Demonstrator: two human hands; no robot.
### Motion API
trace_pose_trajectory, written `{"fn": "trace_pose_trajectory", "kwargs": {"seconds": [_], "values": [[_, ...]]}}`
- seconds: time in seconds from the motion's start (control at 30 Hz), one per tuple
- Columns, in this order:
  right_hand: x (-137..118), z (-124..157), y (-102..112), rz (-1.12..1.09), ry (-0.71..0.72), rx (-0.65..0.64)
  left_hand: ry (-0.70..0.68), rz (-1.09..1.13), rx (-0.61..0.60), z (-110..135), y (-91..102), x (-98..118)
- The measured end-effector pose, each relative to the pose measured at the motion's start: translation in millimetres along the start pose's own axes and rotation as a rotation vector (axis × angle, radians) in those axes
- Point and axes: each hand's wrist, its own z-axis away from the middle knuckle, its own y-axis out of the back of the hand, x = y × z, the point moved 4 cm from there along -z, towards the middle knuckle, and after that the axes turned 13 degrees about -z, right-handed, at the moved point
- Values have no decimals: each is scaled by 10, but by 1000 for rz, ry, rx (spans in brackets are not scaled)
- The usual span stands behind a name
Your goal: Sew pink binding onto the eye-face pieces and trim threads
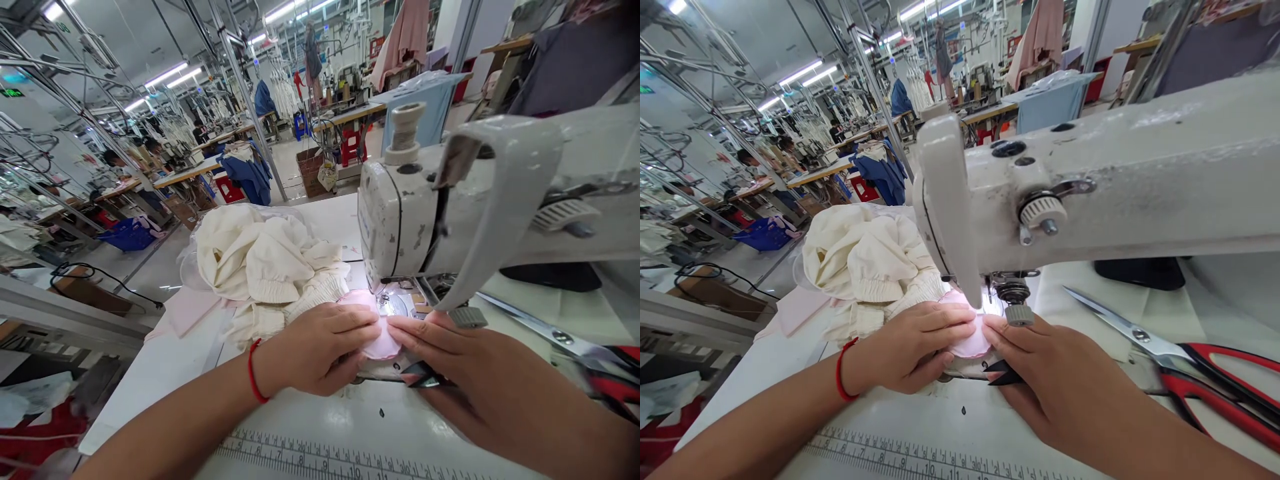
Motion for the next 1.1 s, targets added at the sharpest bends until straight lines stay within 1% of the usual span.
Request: {"fn": "trace_pose_trajectory", "kwargs": {"seconds": [0.43, 0.7, 1.1], "values": [[-2, -72, 83, 78, 31, 71, -6, 3, -8, -8, 3, 12], [25, -50, 67, 45, -13, 45, 3, 8, -33, 5, -23, 3], [27, -38, 49, 29, 4, 32, 13, -12, -23, -1, -5, 0]]}}
